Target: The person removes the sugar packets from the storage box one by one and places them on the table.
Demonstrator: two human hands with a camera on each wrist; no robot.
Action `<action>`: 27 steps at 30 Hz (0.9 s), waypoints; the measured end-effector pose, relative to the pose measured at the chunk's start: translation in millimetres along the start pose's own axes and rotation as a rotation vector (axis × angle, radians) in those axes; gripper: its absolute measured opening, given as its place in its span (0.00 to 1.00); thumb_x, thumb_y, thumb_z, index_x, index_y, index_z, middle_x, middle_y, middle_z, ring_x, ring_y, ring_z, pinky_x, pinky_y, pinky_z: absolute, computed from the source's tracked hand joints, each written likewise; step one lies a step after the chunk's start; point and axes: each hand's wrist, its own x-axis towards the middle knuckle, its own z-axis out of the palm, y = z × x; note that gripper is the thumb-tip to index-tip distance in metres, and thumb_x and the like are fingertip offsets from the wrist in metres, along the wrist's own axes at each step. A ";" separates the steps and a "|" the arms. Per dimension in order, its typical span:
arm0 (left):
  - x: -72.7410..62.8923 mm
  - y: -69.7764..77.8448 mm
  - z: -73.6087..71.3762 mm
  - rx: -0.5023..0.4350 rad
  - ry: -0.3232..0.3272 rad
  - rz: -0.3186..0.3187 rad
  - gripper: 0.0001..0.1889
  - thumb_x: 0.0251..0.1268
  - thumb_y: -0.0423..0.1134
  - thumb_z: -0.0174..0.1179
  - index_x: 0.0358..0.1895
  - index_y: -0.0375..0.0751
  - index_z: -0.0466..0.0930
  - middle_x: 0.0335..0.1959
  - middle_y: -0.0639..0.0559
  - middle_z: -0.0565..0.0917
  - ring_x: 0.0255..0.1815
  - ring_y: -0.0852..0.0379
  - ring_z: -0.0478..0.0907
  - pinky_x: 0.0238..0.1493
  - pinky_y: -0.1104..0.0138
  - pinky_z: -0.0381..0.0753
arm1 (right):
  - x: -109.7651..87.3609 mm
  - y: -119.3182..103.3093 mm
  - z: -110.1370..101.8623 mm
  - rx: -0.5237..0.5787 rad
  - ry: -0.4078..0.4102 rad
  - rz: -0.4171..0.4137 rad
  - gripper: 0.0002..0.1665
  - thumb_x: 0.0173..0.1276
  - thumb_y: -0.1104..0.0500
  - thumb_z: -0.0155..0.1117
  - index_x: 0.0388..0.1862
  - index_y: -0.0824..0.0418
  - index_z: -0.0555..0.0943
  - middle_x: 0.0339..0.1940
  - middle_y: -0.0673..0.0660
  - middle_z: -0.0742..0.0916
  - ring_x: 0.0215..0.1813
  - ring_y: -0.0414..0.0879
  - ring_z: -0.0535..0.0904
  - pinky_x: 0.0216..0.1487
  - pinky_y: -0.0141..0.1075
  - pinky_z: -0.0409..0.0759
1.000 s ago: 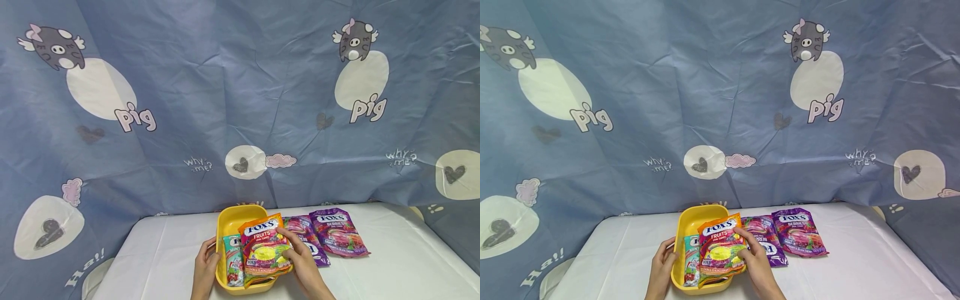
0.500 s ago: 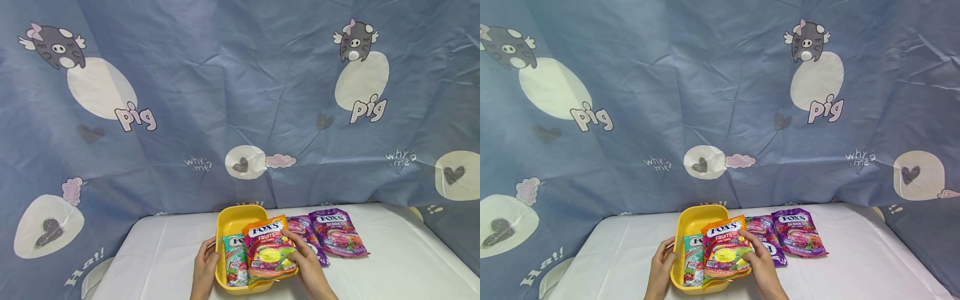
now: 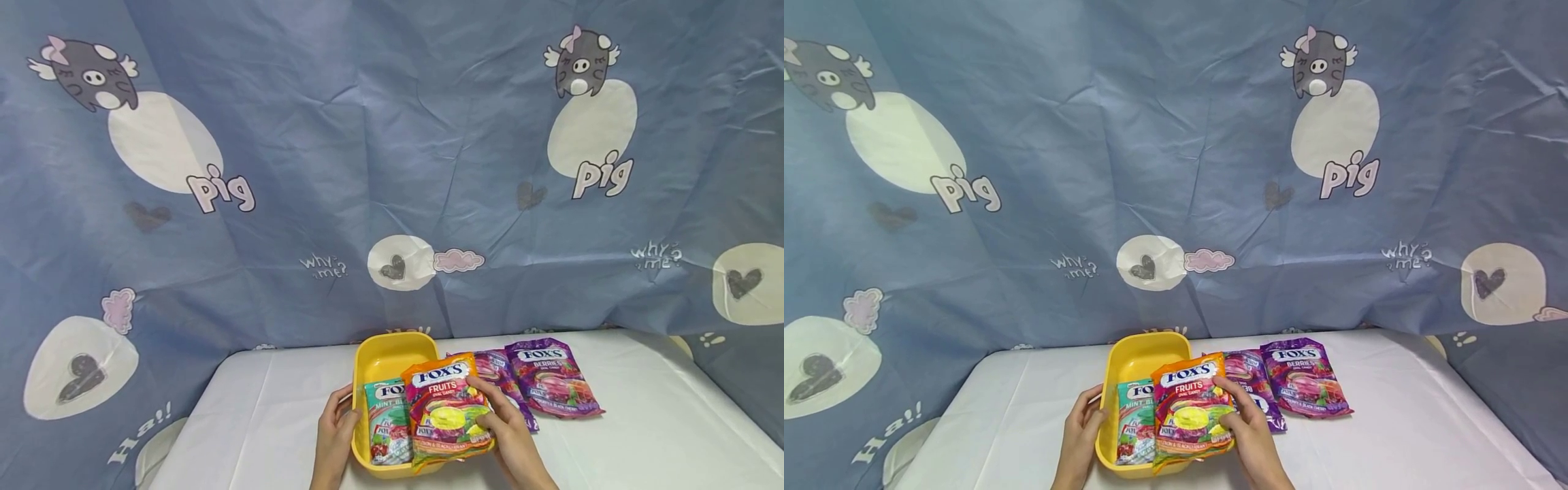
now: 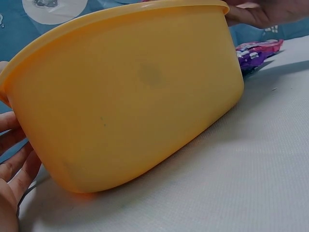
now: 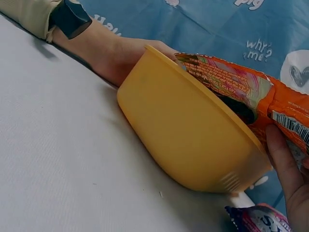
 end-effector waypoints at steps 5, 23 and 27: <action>-0.4 -1.4 0.1 -0.014 -0.007 0.007 0.24 0.62 0.34 0.52 0.63 0.42 0.69 0.65 0.42 0.71 0.65 0.45 0.70 0.60 0.58 0.78 | -1.1 0.6 -2.8 -0.018 0.019 0.015 0.37 0.61 0.67 0.49 0.70 0.49 0.65 0.73 0.60 0.62 0.56 0.51 0.74 0.52 0.43 0.83; 0.1 -1.7 -1.1 -0.001 -0.008 0.013 0.24 0.61 0.34 0.52 0.64 0.42 0.68 0.65 0.41 0.71 0.65 0.45 0.70 0.61 0.57 0.77 | -6.2 3.4 -17.3 -0.014 -0.007 0.034 0.36 0.62 0.66 0.47 0.71 0.50 0.62 0.73 0.60 0.62 0.53 0.50 0.77 0.51 0.42 0.83; 0.5 -1.6 -0.4 0.001 -0.006 0.010 0.25 0.61 0.34 0.52 0.64 0.42 0.68 0.66 0.42 0.71 0.65 0.45 0.70 0.62 0.57 0.77 | -8.8 2.4 -18.9 -0.019 -0.001 0.025 0.36 0.61 0.67 0.48 0.71 0.51 0.63 0.73 0.59 0.62 0.54 0.50 0.76 0.50 0.41 0.83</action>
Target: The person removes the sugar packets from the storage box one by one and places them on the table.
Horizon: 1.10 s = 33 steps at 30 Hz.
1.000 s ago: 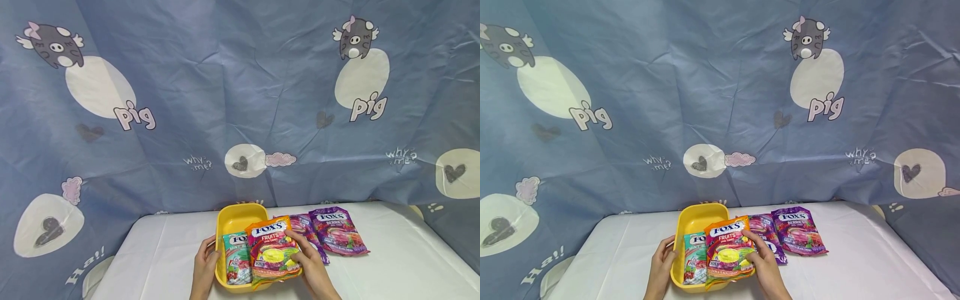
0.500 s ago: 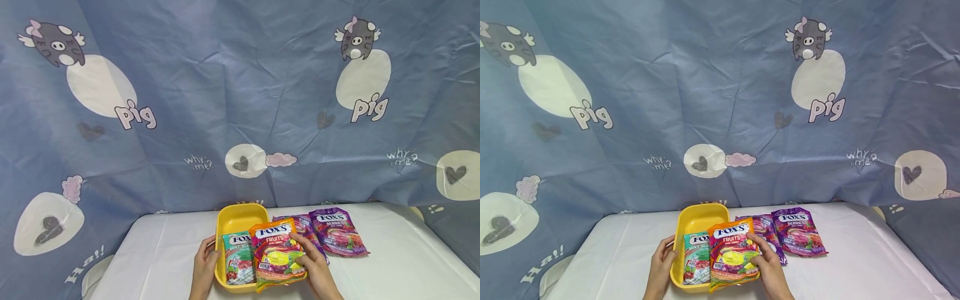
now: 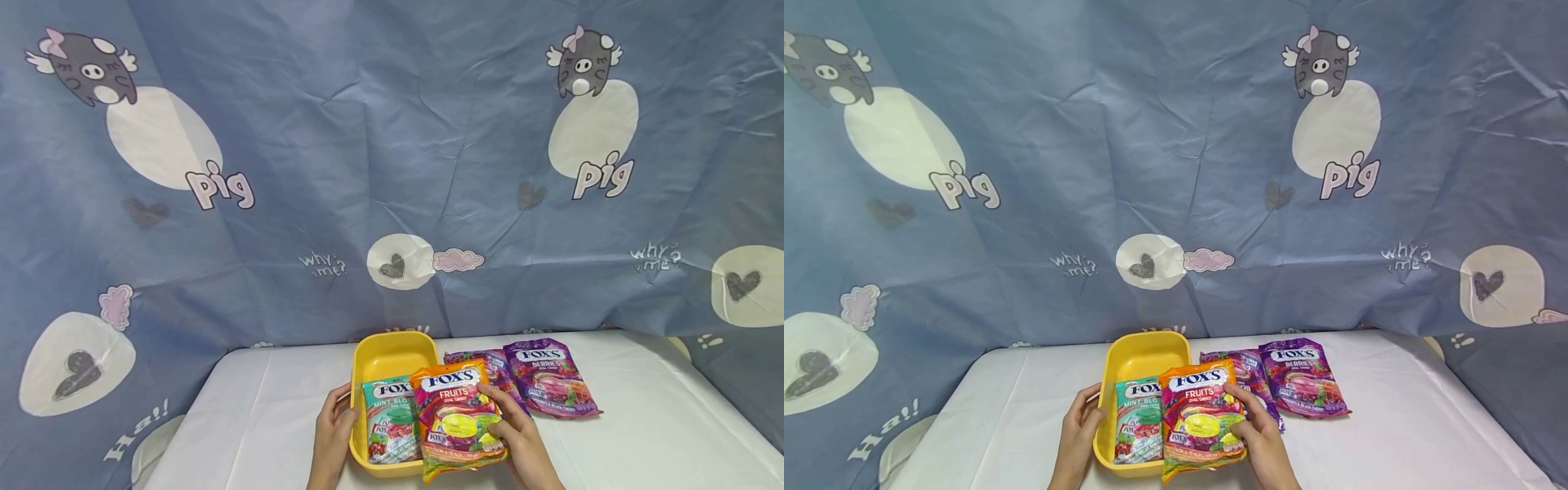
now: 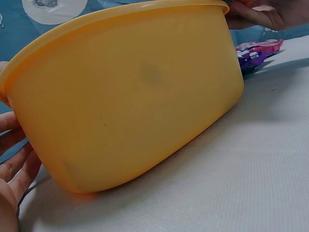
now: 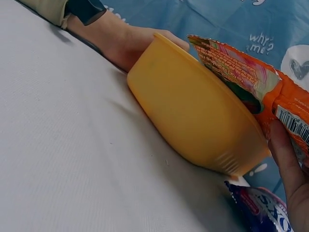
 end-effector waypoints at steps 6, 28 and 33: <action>0.4 -2.2 0.1 0.002 0.001 -0.002 0.24 0.61 0.34 0.52 0.63 0.42 0.69 0.65 0.42 0.71 0.65 0.45 0.70 0.61 0.57 0.77 | -2.4 -1.0 -1.6 -0.019 0.014 0.007 0.37 0.60 0.67 0.48 0.71 0.52 0.63 0.74 0.60 0.61 0.55 0.51 0.75 0.50 0.40 0.82; 0.6 -1.5 0.6 -0.005 0.001 0.021 0.24 0.61 0.33 0.52 0.63 0.42 0.69 0.65 0.42 0.71 0.65 0.45 0.70 0.62 0.56 0.76 | -8.0 0.1 -17.6 -0.063 0.036 0.016 0.37 0.61 0.67 0.46 0.72 0.53 0.60 0.75 0.60 0.59 0.56 0.51 0.74 0.51 0.41 0.83; 2.0 -2.6 0.2 0.009 0.012 0.013 0.24 0.59 0.32 0.52 0.62 0.42 0.70 0.64 0.43 0.72 0.64 0.45 0.71 0.62 0.55 0.76 | -9.7 0.2 -21.2 -0.082 0.063 0.047 0.37 0.61 0.66 0.47 0.72 0.51 0.61 0.75 0.60 0.59 0.56 0.52 0.75 0.51 0.42 0.83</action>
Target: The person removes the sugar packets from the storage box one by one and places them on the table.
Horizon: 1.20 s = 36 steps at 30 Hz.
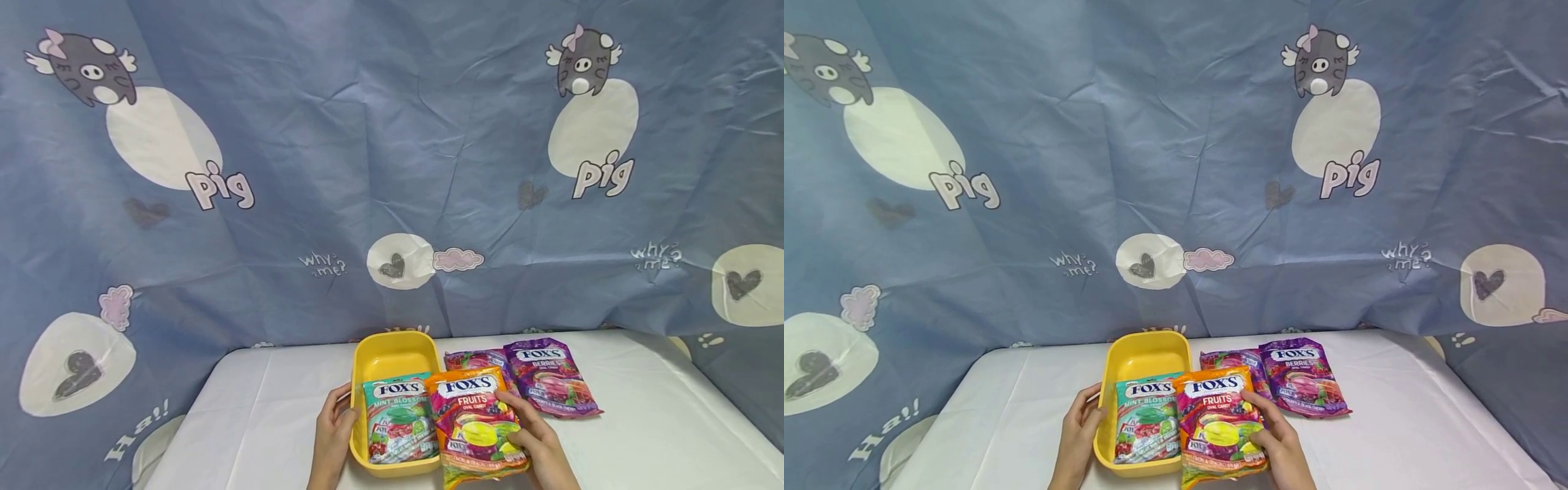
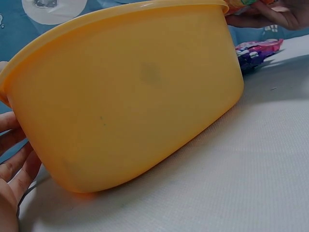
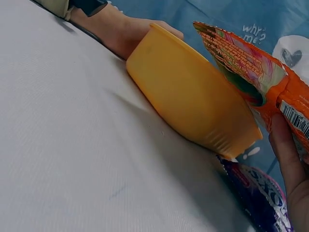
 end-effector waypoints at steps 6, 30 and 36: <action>-0.5 1.9 0.3 0.006 0.006 -0.015 0.24 0.60 0.33 0.53 0.62 0.43 0.70 0.64 0.43 0.72 0.64 0.45 0.70 0.61 0.55 0.77 | -1.8 1.1 -2.0 -0.011 0.014 0.008 0.38 0.60 0.66 0.48 0.71 0.52 0.62 0.76 0.61 0.59 0.56 0.52 0.74 0.53 0.45 0.83; -0.2 2.2 1.2 0.006 0.001 -0.045 0.24 0.60 0.34 0.52 0.62 0.43 0.69 0.64 0.43 0.72 0.64 0.44 0.71 0.62 0.53 0.76 | -3.8 8.1 -21.4 0.098 -0.079 0.034 0.37 0.63 0.65 0.46 0.71 0.44 0.61 0.75 0.62 0.55 0.53 0.51 0.78 0.54 0.51 0.81; -1.6 5.2 1.6 0.011 -0.002 -0.045 0.24 0.61 0.35 0.52 0.63 0.42 0.69 0.64 0.41 0.72 0.64 0.44 0.71 0.62 0.53 0.76 | -2.7 8.8 -23.9 0.097 -0.051 0.023 0.37 0.64 0.65 0.45 0.72 0.47 0.60 0.77 0.62 0.53 0.54 0.51 0.78 0.54 0.51 0.82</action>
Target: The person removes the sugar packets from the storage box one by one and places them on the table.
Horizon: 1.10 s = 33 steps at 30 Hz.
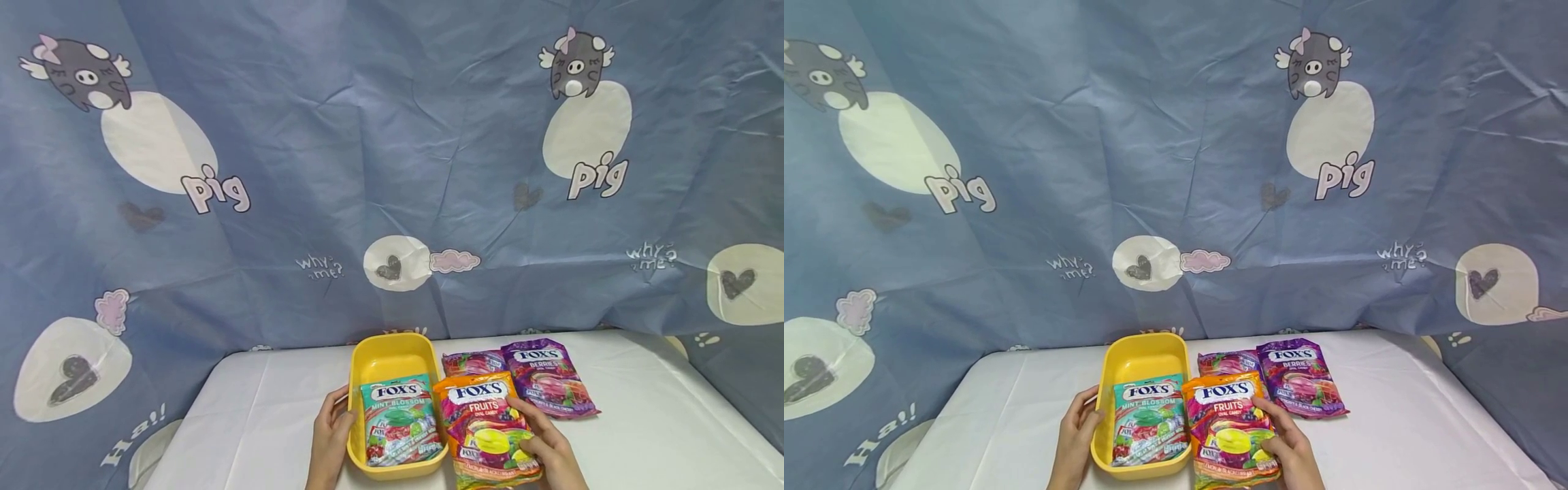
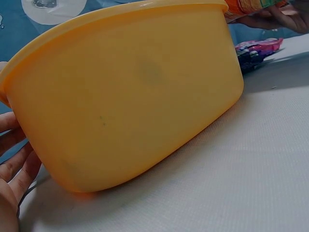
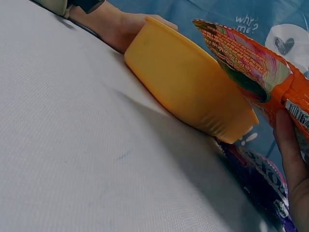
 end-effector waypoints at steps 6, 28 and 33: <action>-0.6 -0.2 -0.4 -0.003 0.000 0.008 0.24 0.62 0.35 0.52 0.63 0.42 0.69 0.64 0.41 0.72 0.64 0.44 0.71 0.62 0.54 0.76 | -1.2 1.1 -2.9 -0.009 0.024 0.018 0.36 0.64 0.64 0.45 0.72 0.45 0.61 0.76 0.62 0.54 0.52 0.52 0.78 0.53 0.52 0.82; -0.1 -1.0 -0.5 0.001 0.001 0.022 0.24 0.61 0.34 0.52 0.63 0.42 0.69 0.65 0.42 0.71 0.65 0.45 0.70 0.62 0.56 0.76 | -5.3 6.3 -14.5 -0.012 0.054 0.048 0.35 0.65 0.64 0.45 0.70 0.43 0.63 0.73 0.62 0.61 0.51 0.52 0.79 0.51 0.53 0.82; -1.0 0.0 -0.7 -0.002 0.000 0.036 0.24 0.61 0.34 0.52 0.63 0.42 0.69 0.65 0.41 0.71 0.65 0.45 0.70 0.62 0.57 0.76 | -5.4 8.1 -17.2 -0.002 0.017 0.046 0.34 0.65 0.64 0.45 0.69 0.40 0.64 0.67 0.55 0.67 0.52 0.52 0.80 0.52 0.53 0.82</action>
